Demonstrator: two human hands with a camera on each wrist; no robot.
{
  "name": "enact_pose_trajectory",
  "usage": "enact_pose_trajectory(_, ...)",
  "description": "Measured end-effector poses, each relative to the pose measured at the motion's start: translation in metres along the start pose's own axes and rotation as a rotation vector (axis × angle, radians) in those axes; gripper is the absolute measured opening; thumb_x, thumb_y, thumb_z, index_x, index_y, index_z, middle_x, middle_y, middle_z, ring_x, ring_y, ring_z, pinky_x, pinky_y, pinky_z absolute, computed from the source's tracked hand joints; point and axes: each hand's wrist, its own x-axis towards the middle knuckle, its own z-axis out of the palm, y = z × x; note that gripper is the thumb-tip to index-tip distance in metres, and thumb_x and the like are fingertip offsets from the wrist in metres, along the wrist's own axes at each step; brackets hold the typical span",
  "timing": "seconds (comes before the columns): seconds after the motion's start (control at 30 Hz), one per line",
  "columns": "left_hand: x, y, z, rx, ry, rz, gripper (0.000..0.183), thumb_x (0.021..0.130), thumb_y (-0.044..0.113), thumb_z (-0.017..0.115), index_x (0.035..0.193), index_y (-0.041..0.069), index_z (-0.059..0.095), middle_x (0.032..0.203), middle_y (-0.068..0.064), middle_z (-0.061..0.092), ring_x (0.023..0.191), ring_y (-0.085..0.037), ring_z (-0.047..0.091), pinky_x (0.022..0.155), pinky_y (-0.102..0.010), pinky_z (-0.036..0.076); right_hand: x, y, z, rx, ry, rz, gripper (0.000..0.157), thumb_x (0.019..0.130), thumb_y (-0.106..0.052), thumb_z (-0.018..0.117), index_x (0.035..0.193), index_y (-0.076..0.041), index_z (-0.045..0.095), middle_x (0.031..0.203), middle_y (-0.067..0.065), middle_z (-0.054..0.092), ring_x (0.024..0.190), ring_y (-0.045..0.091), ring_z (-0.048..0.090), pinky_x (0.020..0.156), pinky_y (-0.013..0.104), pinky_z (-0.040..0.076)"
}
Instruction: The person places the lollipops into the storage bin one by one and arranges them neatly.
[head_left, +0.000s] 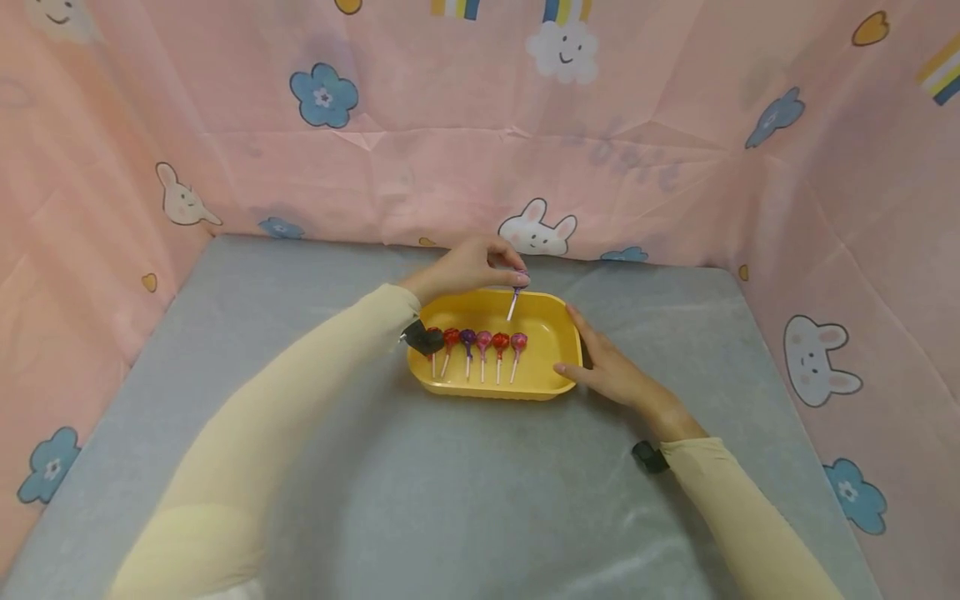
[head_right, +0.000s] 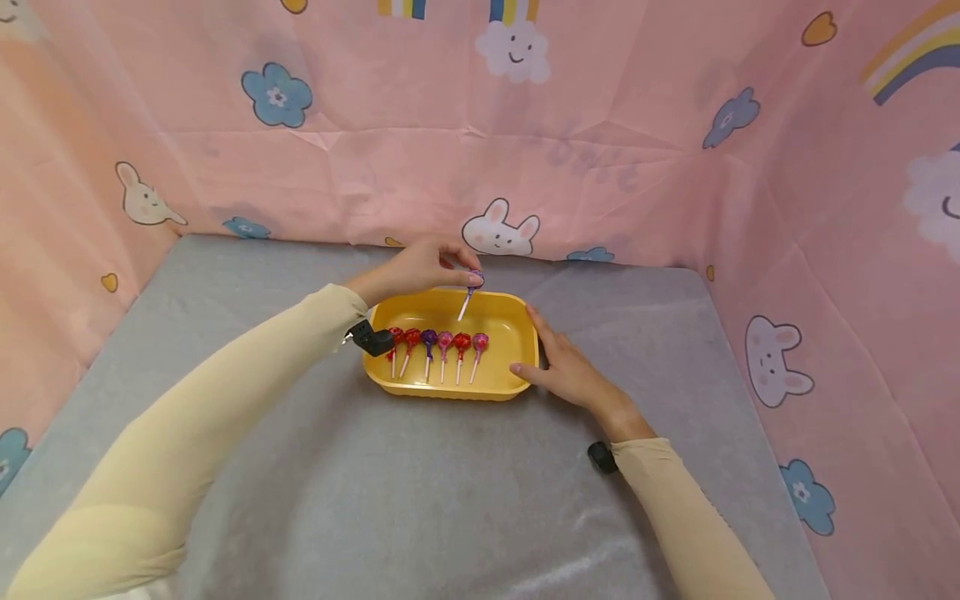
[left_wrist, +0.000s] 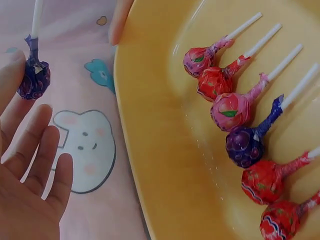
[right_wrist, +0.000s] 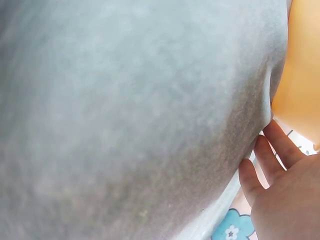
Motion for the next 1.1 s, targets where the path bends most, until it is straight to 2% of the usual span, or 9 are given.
enact_pose_trajectory(0.27,0.008,0.005,0.01,-0.023,-0.022,0.019,0.02,0.091,0.027,0.072,0.103,0.011,0.074,0.107,-0.004,0.066,0.103,-0.016,0.062,0.095,-0.027,0.054,0.0,0.0,0.0,-0.007,0.007,-0.026,0.1,0.093,-0.045,0.065,0.159,-0.03,-0.009,0.169,0.012,0.007,0.154,0.039,0.016,0.122,0.064,0.016)
enact_pose_trajectory(0.47,0.009,0.004,0.017,-0.012,-0.042,0.005,0.019,0.09,0.028,0.073,0.101,0.012,0.074,0.108,-0.003,0.067,0.104,-0.016,0.061,0.095,-0.027,0.054,-0.001,-0.001,0.0,-0.006,0.006,-0.032,0.1,0.093,-0.046,0.065,0.159,-0.03,-0.009,0.169,0.012,0.006,0.154,0.039,0.015,0.122,0.064,0.016)
enact_pose_trajectory(0.73,0.015,0.002,0.026,0.005,-0.068,0.027,0.017,0.09,0.03,0.073,0.097,0.015,0.074,0.104,0.0,0.069,0.103,-0.014,0.06,0.095,-0.027,0.053,-0.001,0.0,0.0,-0.003,0.0,-0.021,0.1,0.094,-0.045,0.064,0.159,-0.029,-0.009,0.169,0.011,0.005,0.153,0.04,0.015,0.121,0.066,0.016)
enact_pose_trajectory(0.9,0.018,0.006,0.031,0.009,-0.087,0.008,0.017,0.091,0.03,0.073,0.098,0.015,0.074,0.105,0.0,0.069,0.103,-0.014,0.06,0.095,-0.028,0.051,-0.001,0.0,0.0,0.001,-0.001,-0.018,0.1,0.094,-0.044,0.064,0.159,-0.03,-0.01,0.169,0.011,0.004,0.153,0.041,0.015,0.12,0.067,0.016)
enact_pose_trajectory(1.1,0.016,0.006,0.037,0.009,-0.099,-0.036,0.018,0.09,0.031,0.073,0.098,0.015,0.072,0.098,0.0,0.071,0.098,-0.018,0.065,0.09,-0.025,0.053,-0.002,0.0,0.0,0.004,0.003,-0.034,0.101,0.093,-0.045,0.065,0.159,-0.029,-0.009,0.169,0.012,0.005,0.153,0.04,0.017,0.121,0.066,0.017)
